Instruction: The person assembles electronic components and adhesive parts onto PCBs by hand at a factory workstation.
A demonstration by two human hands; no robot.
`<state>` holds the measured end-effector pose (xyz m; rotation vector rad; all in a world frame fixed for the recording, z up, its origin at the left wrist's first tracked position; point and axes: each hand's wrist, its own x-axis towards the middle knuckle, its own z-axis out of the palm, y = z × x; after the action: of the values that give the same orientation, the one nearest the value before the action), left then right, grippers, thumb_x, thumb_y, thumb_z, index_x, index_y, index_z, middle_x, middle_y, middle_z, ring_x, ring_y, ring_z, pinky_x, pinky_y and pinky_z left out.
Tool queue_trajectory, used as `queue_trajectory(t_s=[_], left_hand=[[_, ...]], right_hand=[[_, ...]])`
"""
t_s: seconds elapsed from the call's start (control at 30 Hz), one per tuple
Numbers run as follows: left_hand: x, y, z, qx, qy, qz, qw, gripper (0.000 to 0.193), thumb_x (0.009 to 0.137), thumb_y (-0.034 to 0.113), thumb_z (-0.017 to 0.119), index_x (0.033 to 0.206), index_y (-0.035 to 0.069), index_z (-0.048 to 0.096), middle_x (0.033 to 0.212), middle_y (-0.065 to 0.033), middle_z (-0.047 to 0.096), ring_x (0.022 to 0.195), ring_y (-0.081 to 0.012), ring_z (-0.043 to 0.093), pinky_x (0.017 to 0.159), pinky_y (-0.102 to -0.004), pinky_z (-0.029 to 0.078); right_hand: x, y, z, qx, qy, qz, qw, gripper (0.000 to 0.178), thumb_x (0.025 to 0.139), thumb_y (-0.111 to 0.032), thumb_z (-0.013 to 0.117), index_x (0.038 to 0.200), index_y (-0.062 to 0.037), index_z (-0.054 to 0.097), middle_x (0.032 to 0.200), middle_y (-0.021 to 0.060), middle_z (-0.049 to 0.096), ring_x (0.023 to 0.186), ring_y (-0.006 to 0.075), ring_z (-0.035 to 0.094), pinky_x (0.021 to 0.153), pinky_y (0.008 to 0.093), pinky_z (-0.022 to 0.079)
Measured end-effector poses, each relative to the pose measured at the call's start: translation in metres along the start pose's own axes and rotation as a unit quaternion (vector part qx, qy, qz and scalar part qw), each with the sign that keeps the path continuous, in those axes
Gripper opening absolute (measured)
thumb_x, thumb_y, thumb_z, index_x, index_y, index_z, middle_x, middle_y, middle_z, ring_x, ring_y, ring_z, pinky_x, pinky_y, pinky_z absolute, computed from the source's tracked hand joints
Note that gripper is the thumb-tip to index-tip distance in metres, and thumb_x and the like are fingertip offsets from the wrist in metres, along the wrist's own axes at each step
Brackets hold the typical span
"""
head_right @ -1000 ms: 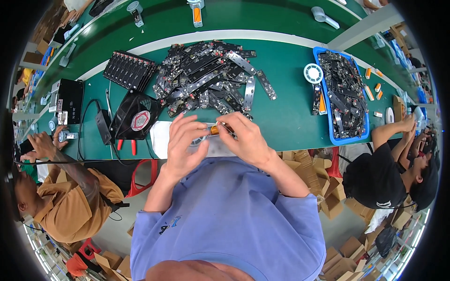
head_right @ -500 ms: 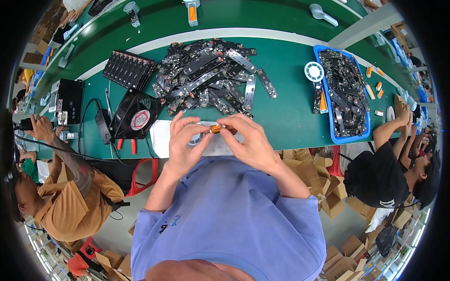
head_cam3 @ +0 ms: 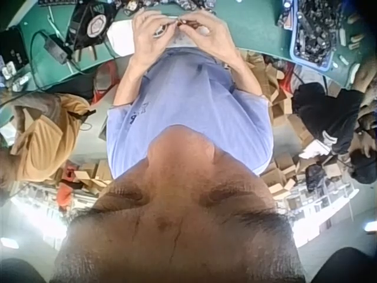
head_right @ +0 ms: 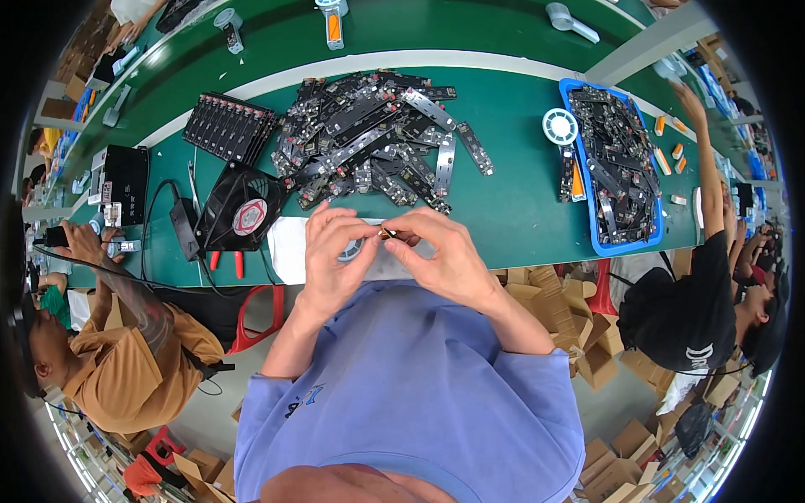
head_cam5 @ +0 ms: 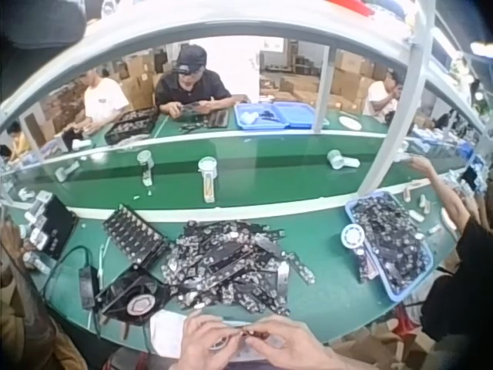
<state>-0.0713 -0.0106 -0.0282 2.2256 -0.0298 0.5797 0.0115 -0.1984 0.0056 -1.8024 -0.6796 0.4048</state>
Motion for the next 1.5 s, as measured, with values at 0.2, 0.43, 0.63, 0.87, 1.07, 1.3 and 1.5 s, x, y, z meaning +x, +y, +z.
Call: queue_trajectory(t_s=[0.2,0.43,0.63,0.87,1.07,1.3,1.5], left_hand=[[0.002,0.003,-0.001,0.041,0.011,0.037,0.998,0.017,0.081,0.004,0.083,0.096,0.009,0.078,0.095,-0.0025,0.074,0.109,-0.0274,0.065,0.112,-0.0518,0.042],[0.005,0.007,-0.001,0.057,0.008,0.053,0.997,0.018,0.081,0.006,0.083,0.098,0.008,0.077,0.095,-0.0014,0.072,0.106,-0.0258,0.064,0.112,-0.0492,0.041],[0.005,0.011,0.0,0.083,0.009,0.059,0.995,0.018,0.08,0.005,0.081,0.098,0.007,0.076,0.095,-0.0017,0.071,0.104,-0.0251,0.064,0.112,-0.0487,0.041],[0.007,0.015,0.0,0.106,0.001,0.052,0.993,0.022,0.08,0.005,0.081,0.1,0.007,0.074,0.095,-0.0021,0.07,0.102,-0.0252,0.064,0.112,-0.0481,0.041],[0.006,0.011,0.001,0.076,0.01,0.034,0.997,0.02,0.08,0.002,0.081,0.099,0.006,0.074,0.097,-0.0045,0.073,0.102,-0.0278,0.065,0.109,-0.0499,0.043],[0.002,0.009,0.001,0.026,0.016,0.016,0.999,0.019,0.08,0.0,0.082,0.097,0.005,0.074,0.096,-0.0059,0.074,0.104,-0.0299,0.066,0.107,-0.0512,0.047],[0.006,0.008,-0.003,0.032,-0.007,0.034,0.999,0.02,0.081,0.001,0.081,0.099,0.006,0.075,0.099,-0.0048,0.074,0.105,-0.0287,0.065,0.109,-0.0516,0.045]], right_hand=[[-0.001,-0.001,0.0,-0.028,-0.001,-0.017,0.999,0.024,0.093,-0.006,0.077,0.116,0.0005,0.074,0.106,0.0136,0.073,0.087,0.0233,0.072,0.077,0.035,0.059],[-0.002,0.001,0.007,-0.118,0.032,-0.121,0.985,0.024,0.092,-0.002,0.075,0.115,0.0011,0.073,0.105,0.0153,0.072,0.088,0.0329,0.074,0.072,0.0404,0.061],[-0.002,0.0,0.008,-0.151,0.036,-0.142,0.978,0.025,0.091,0.0,0.074,0.115,0.0022,0.072,0.103,0.0145,0.071,0.086,0.033,0.073,0.071,0.0415,0.061],[-0.001,0.002,0.013,-0.184,0.055,-0.148,0.97,0.027,0.088,0.002,0.073,0.115,0.0029,0.072,0.1,0.0142,0.07,0.083,0.0322,0.072,0.071,0.0409,0.06],[0.005,0.003,0.009,-0.167,0.042,-0.161,0.972,0.027,0.087,0.003,0.074,0.114,0.0026,0.072,0.103,0.0141,0.071,0.085,0.032,0.072,0.073,0.0404,0.06],[0.003,0.01,0.018,-0.159,0.07,-0.173,0.969,0.025,0.087,0.003,0.075,0.111,0.0009,0.072,0.104,0.0134,0.072,0.085,0.0307,0.073,0.072,0.0382,0.06],[0.001,0.019,0.024,-0.216,0.098,-0.222,0.946,0.029,0.084,0.0,0.077,0.111,0.0016,0.068,0.102,0.0141,0.068,0.087,0.0318,0.071,0.075,0.0405,0.06]])
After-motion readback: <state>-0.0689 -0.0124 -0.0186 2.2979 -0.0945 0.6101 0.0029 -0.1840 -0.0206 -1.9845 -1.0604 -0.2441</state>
